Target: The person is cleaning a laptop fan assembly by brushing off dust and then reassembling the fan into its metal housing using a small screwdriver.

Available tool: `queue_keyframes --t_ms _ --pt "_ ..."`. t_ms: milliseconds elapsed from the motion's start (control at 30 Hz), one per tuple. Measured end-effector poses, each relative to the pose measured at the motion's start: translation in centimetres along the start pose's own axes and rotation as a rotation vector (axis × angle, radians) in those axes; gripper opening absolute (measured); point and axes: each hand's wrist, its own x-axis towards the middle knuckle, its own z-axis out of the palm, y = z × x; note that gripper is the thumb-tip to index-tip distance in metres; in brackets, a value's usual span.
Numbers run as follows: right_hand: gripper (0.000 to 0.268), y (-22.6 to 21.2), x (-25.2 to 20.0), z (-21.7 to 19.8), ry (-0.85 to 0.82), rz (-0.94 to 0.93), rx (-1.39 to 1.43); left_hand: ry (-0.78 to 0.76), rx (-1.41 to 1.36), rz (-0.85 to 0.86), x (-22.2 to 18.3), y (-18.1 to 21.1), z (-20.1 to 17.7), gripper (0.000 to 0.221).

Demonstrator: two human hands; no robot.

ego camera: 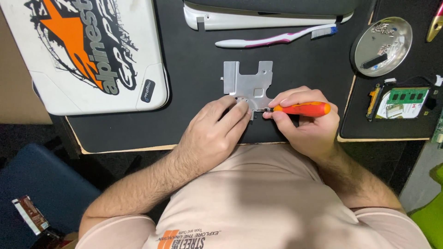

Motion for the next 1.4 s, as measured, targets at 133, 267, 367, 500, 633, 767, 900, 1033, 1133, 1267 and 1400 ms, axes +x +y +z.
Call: queue_keyframes --t_ms 133,267,367,500,633,767,900,1033,1133,1267,1400 --pt "0.035 0.5 -0.2 0.3 0.012 -0.065 -0.109 -0.006 0.018 0.03 -0.5 -0.1 0.3 0.017" --pt "0.022 2.5 0.0 -0.1 0.006 -0.191 -0.08 0.127 0.021 -0.046 -1.3 0.2 2.2 0.023" --pt "0.019 2.5 0.1 -0.2 0.007 -0.198 -0.045 0.13 0.0 -0.043 -1.4 0.1 2.2 0.023" --pt "0.018 2.7 0.1 -0.3 0.014 -0.181 0.0 0.148 0.016 -0.034 -1.5 -0.1 2.3 0.025" --pt "0.02 3.3 0.1 -0.4 0.059 -0.217 -0.024 0.164 0.015 -0.031 -1.7 -0.2 2.7 0.023" --pt "0.019 3.1 0.1 0.0 0.07 -0.238 -0.032 0.182 0.021 -0.036 -1.7 -0.1 3.2 0.023" --pt "0.018 3.0 0.3 0.1 0.065 -0.246 -0.031 0.2 0.028 -0.051 -1.5 0.1 3.3 0.024" --pt "0.018 3.1 0.1 0.0 0.054 -0.228 -0.021 0.213 0.025 -0.056 -1.6 0.0 3.5 0.024" --pt "0.019 2.9 0.2 0.0 0.048 -0.239 -0.03 0.22 0.03 -0.064 -1.6 0.0 3.8 0.022" --pt "0.018 3.2 0.1 -0.2 0.049 -0.243 -0.029 0.223 0.031 -0.068 -1.6 0.1 3.9 0.022" --pt "0.018 3.2 0.1 -0.3 0.043 -0.244 -0.029 0.217 0.027 -0.071 -1.5 0.3 3.9 0.024"
